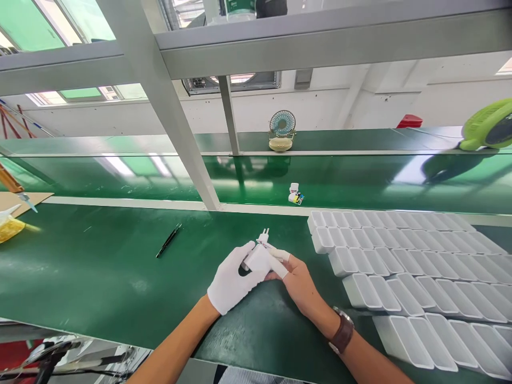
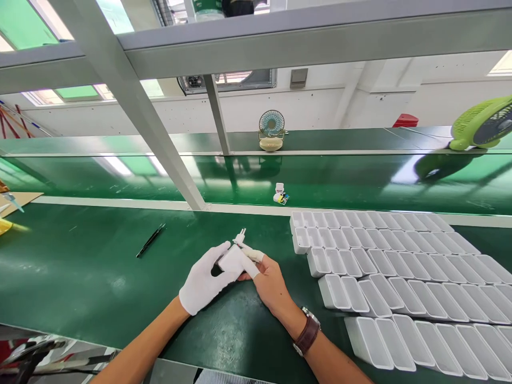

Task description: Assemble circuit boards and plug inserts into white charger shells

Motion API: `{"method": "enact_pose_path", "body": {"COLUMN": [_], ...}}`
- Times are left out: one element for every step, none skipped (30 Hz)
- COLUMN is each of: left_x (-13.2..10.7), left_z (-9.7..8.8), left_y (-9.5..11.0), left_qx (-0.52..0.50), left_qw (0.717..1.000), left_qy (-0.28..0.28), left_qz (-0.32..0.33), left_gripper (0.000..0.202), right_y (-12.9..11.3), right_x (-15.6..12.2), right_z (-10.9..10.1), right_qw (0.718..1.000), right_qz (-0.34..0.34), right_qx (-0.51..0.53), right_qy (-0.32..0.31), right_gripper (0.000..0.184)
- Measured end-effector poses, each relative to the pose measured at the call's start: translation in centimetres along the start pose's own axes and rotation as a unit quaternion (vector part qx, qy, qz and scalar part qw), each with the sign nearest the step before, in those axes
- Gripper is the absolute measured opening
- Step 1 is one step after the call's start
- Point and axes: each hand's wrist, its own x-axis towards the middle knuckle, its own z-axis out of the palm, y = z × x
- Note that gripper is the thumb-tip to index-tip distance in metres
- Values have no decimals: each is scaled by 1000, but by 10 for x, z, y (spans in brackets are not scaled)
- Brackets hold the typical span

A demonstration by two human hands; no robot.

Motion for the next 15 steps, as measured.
{"method": "enact_pose_path", "body": {"left_x": [2, 3, 4, 5, 5, 5, 5, 5, 6, 8, 11, 16, 23, 33, 45], "left_z": [-1, -2, -3, -3, -4, -5, -5, -5, -6, -7, -9, -11, -13, -16, -18], "left_y": [1, 1, 1, 0, -1, -3, -5, -8, -9, -10, -9, -7, -5, -1, 2], "left_qx": [3, 12, 26, 42, 55, 61, 54, 33, 2, -29, -54, -63, -55, -31, 7], "left_qw": [1000, 999, 998, 997, 996, 995, 996, 996, 996, 996, 994, 993, 993, 994, 995], "left_qy": [-11, -25, -36, -43, -43, -40, -37, -40, -43, -43, -37, -27, -12, 4, 18], "left_qz": [-15, -28, -38, -48, -57, -63, -67, -69, -72, -77, -85, -94, -102, -105, -102], "left_gripper": [61, 61, 58, 54, 48, 43, 39, 37, 38, 39, 41, 43, 44, 44, 43], "right_y": [-1, -1, -1, 0, 1, 3, 4, 6, 7, 7, 7, 7, 6, 6, 6], "right_x": [-1, -2, -4, -6, -8, -10, -12, -13, -14, -15, -15, -16, -16, -17, -17], "right_z": [1, 2, 2, 2, 2, 2, 2, 1, 1, 0, 0, 0, 0, 0, 1], "right_qw": [999, 993, 983, 967, 944, 917, 892, 870, 849, 831, 816, 804, 794, 786, 778], "right_qz": [-35, -73, -111, -151, -193, -232, -265, -293, -319, -340, -356, -368, -380, -390, -399], "right_qx": [-41, -92, -146, -205, -268, -324, -364, -396, -421, -440, -455, -466, -474, -480, -484], "right_qy": [8, 13, 12, 5, -7, -19, -25, -25, -17, -7, 2, 6, 5, 1, -4], "right_gripper": [33, 31, 30, 31, 34, 37, 39, 42, 44, 46, 48, 50, 51, 52, 50]}}
